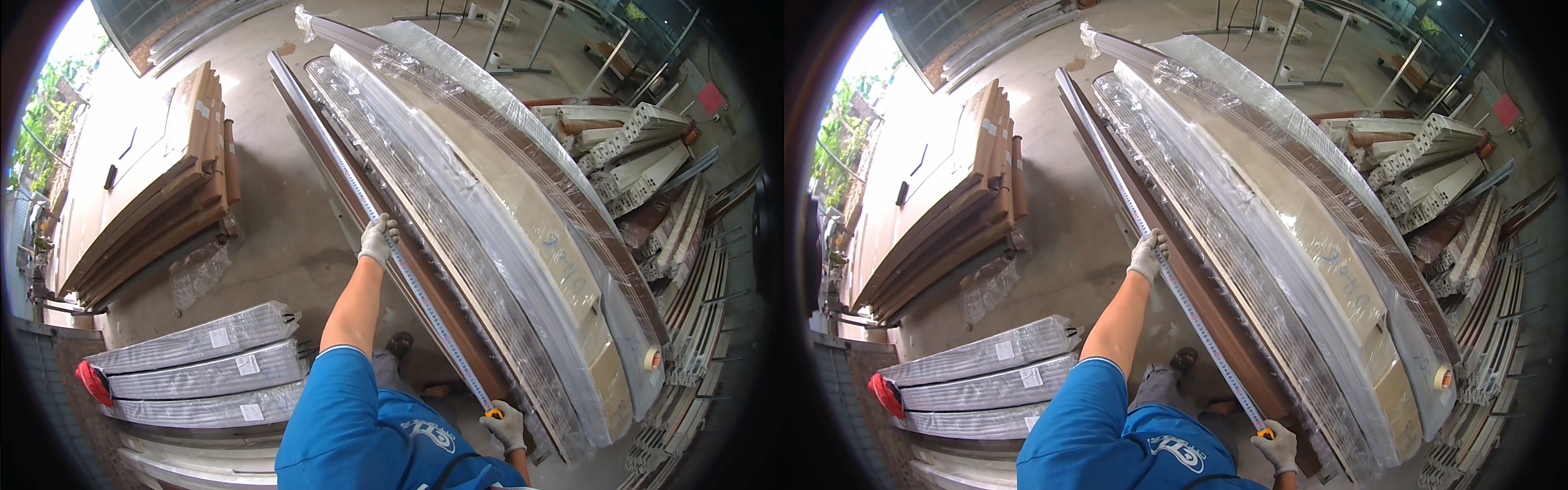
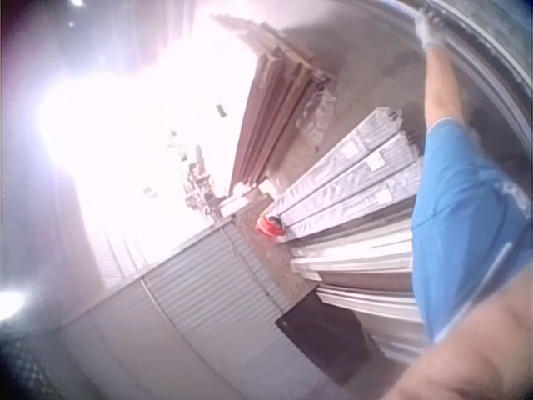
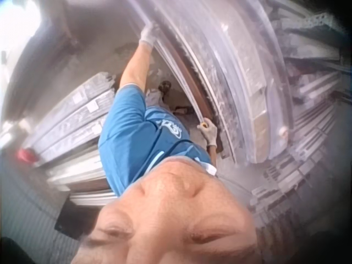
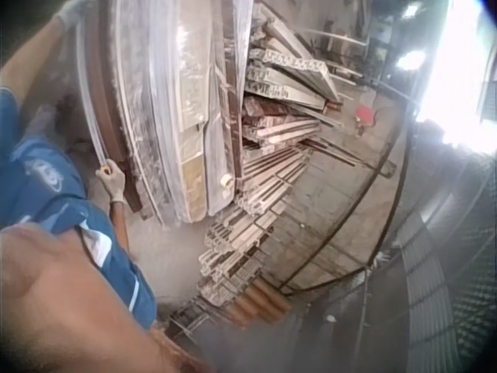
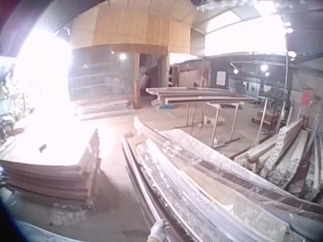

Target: The person handles long wood planks in a workshop, picking them up, measuring them with a tape measure, and wiping them with a cloth. The person then stacks the planks on a workbench and applies protective tape to the edges.

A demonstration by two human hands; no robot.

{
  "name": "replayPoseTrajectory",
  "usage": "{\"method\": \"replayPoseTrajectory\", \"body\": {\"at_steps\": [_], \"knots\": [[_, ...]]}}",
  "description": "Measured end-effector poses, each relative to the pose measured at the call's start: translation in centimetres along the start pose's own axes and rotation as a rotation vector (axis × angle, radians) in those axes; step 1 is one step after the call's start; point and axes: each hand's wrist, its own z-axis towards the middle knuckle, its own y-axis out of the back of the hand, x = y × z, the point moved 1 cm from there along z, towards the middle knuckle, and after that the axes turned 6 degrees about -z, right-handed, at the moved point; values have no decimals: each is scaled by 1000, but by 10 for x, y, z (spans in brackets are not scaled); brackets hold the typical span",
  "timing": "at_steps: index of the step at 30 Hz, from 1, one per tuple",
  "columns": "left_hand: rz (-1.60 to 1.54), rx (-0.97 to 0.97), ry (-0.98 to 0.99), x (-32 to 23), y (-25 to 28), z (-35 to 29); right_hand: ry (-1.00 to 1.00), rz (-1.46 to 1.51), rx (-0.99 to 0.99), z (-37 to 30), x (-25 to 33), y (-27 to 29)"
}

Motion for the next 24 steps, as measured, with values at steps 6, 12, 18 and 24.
{"method": "replayPoseTrajectory", "body": {"at_steps": [6,12,18,24], "knots": [[-30,52,-9,-4,-3,-2,-29,-18,16,1,12,1],[-31,33,-22,-13,1,-2,51,-28,-36,6,23,-4],[-9,5,-25,-15,11,4,36,-57,-18,4,25,-7],[-23,18,5,-12,20,8,-3,-55,-5,-4,29,-10]]}}
